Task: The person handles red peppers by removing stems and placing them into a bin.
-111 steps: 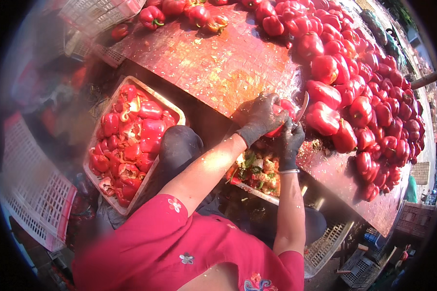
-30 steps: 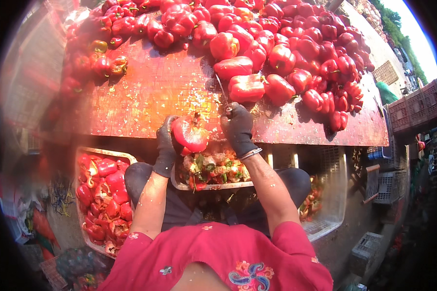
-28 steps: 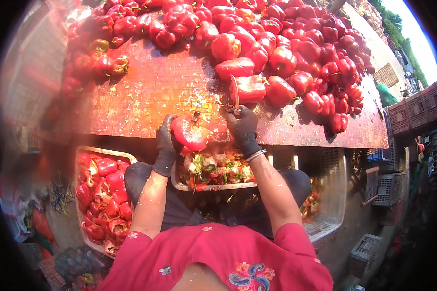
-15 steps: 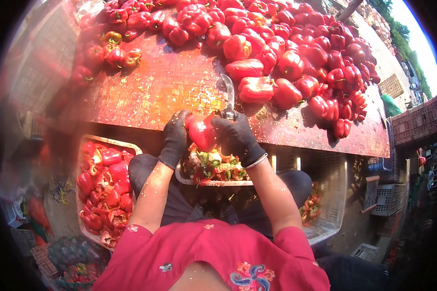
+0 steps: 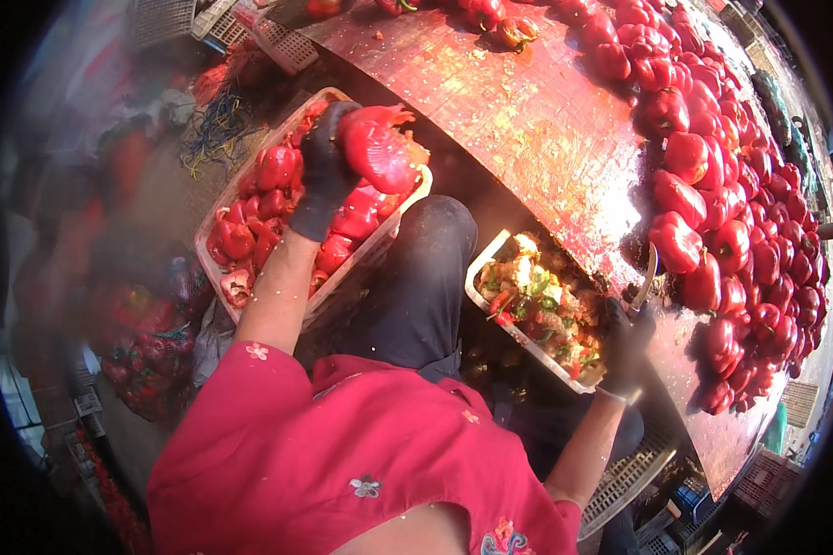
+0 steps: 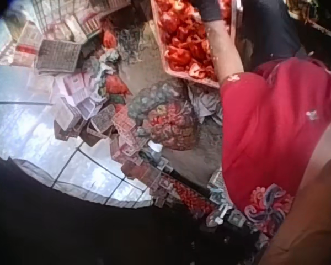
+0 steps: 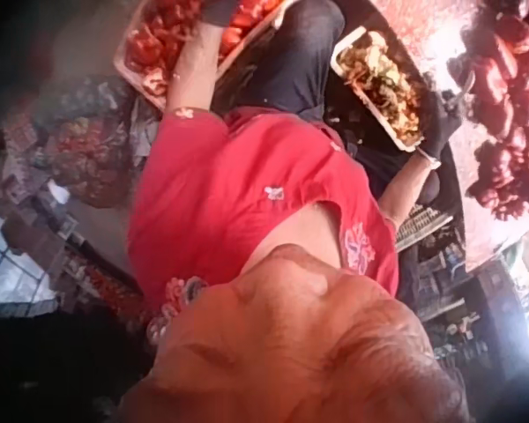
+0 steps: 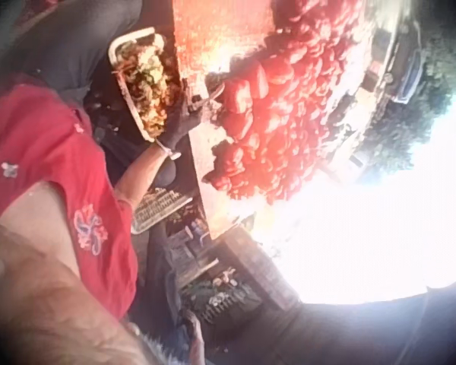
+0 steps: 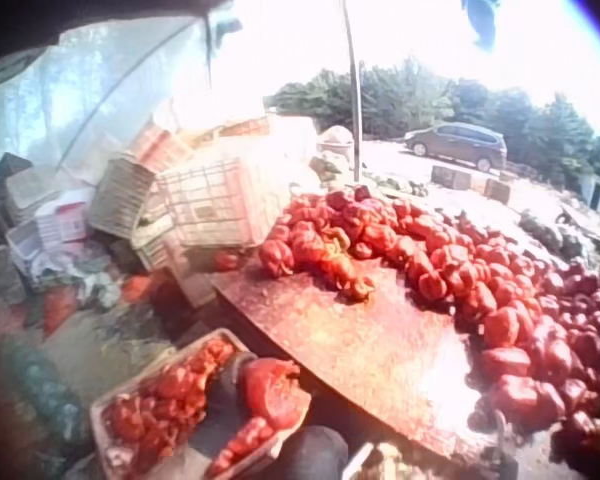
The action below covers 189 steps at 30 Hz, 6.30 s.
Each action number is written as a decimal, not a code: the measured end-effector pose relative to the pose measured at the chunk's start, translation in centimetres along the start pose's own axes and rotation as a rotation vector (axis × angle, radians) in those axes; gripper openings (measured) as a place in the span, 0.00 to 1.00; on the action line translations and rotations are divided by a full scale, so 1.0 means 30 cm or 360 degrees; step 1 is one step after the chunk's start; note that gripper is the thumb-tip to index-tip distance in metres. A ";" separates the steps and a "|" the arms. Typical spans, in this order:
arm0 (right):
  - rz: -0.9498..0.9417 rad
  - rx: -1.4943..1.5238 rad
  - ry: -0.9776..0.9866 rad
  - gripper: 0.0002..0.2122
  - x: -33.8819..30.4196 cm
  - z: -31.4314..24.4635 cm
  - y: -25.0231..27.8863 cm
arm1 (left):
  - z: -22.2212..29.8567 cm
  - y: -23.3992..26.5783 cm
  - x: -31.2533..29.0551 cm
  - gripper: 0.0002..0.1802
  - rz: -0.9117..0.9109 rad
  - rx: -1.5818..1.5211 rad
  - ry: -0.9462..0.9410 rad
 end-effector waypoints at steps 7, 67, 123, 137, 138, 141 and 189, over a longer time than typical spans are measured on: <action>-0.0339 -0.0193 0.0382 0.06 -0.014 0.094 -0.040 | -0.349 0.722 -0.371 0.26 0.0139 0.1154 0.0456; 0.0355 0.0828 -0.0391 0.08 -0.095 0.096 0.178 | 1.020 -1.098 -0.262 0.41 -0.1783 -0.0232 -0.0519; -0.0741 -0.0718 0.0781 0.35 0.280 -0.353 -0.318 | 0.460 -0.867 -0.285 0.22 -0.1499 -0.2744 0.1513; -0.0148 -0.0590 0.0189 0.11 0.535 -0.194 -0.357 | 0.461 -0.835 -0.191 0.22 -0.1206 -0.1537 0.0447; -0.0118 -0.0707 0.0328 0.12 0.558 -0.198 -0.362 | 0.467 -0.841 -0.214 0.23 -0.1192 -0.1583 0.0522; -0.0528 -0.0517 0.0422 0.12 0.553 -0.186 -0.396 | 0.439 -0.856 -0.212 0.24 -0.1230 -0.1723 0.0805; 0.0356 -0.2012 0.1530 0.14 -0.103 -0.145 -0.141 | -0.788 0.763 -0.691 0.36 -0.0075 0.1448 0.0624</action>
Point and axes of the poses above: each hand's wrist, its own x-axis towards the middle knuckle, its own y-axis out of the back of the hand, z = x × y, the point moved 7 cm from there along x, towards the middle knuckle, and after that the axes turned 2 degrees about x, right-handed, at the moved point
